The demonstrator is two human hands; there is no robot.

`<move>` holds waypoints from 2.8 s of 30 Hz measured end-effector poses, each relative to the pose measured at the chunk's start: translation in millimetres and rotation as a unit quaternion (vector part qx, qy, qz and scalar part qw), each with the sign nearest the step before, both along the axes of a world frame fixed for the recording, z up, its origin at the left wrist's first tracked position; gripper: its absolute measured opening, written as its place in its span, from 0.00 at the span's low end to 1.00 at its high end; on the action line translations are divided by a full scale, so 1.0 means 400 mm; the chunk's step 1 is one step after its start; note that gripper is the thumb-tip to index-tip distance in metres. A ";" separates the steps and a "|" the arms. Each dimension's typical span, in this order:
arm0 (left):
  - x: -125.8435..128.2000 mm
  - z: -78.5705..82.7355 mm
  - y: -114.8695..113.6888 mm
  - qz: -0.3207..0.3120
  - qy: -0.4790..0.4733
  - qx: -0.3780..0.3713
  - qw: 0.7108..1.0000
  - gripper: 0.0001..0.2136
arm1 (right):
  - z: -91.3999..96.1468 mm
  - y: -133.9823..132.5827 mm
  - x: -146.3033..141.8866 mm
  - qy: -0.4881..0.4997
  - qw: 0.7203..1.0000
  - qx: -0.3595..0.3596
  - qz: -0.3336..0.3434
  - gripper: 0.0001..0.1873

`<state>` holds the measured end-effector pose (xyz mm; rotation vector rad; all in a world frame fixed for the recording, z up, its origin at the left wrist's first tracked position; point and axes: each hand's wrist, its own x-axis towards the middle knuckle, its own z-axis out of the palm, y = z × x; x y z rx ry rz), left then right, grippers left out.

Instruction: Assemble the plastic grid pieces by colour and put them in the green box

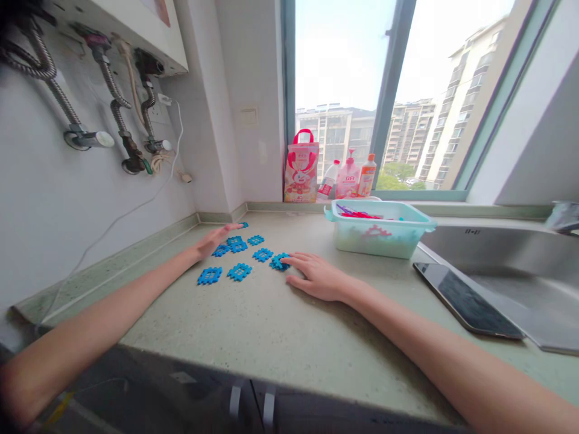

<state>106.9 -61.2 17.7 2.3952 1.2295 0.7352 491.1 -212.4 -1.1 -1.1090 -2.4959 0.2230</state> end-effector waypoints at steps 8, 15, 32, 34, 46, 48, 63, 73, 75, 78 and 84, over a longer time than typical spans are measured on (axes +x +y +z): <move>-0.078 -0.002 0.031 0.026 0.081 0.042 0.995 0.41 | 0.023 -0.041 0.004 0.047 0.999 0.002 0.022 0.18; -0.023 -0.003 0.150 -0.013 0.215 0.043 0.975 0.40 | 0.043 -0.039 -0.007 0.039 0.999 0.011 -0.017 0.15; -0.047 -0.006 -0.017 -0.136 0.125 -0.031 0.982 0.55 | 0.018 -0.003 0.016 0.094 0.995 -0.003 -0.028 0.19; -0.061 -0.010 -0.066 -0.145 0.161 -0.013 0.976 0.56 | 0.015 -0.002 0.013 0.100 0.995 0.003 -0.024 0.21; 0.116 0.002 -0.104 -0.143 0.202 0.036 0.968 0.54 | 0.029 0.007 0.023 0.115 0.988 0.093 -0.040 0.21; 0.153 -0.003 -0.085 -0.165 0.186 0.039 0.968 0.52 | 0.029 0.011 0.037 0.112 0.988 0.096 -0.042 0.21; 0.182 0.044 -0.132 -0.228 0.117 0.168 0.952 0.28 | 0.031 0.002 0.027 0.082 0.994 0.063 0.037 0.17; 0.231 0.023 -0.177 -0.238 0.157 0.156 0.946 0.27 | 0.025 0.007 0.019 0.063 0.995 0.046 0.056 0.17; 0.229 0.022 -0.176 -0.237 0.162 0.149 0.946 0.27 | 0.029 0.004 0.017 0.061 0.995 0.050 0.062 0.15; 0.230 0.021 -0.175 -0.238 0.153 0.153 0.947 0.27 | 0.028 0.002 0.013 0.065 0.994 0.060 0.057 0.13; 0.233 0.012 -0.173 -0.226 0.149 0.163 0.949 0.31 | 0.023 0.004 0.007 0.058 0.996 0.063 0.007 0.12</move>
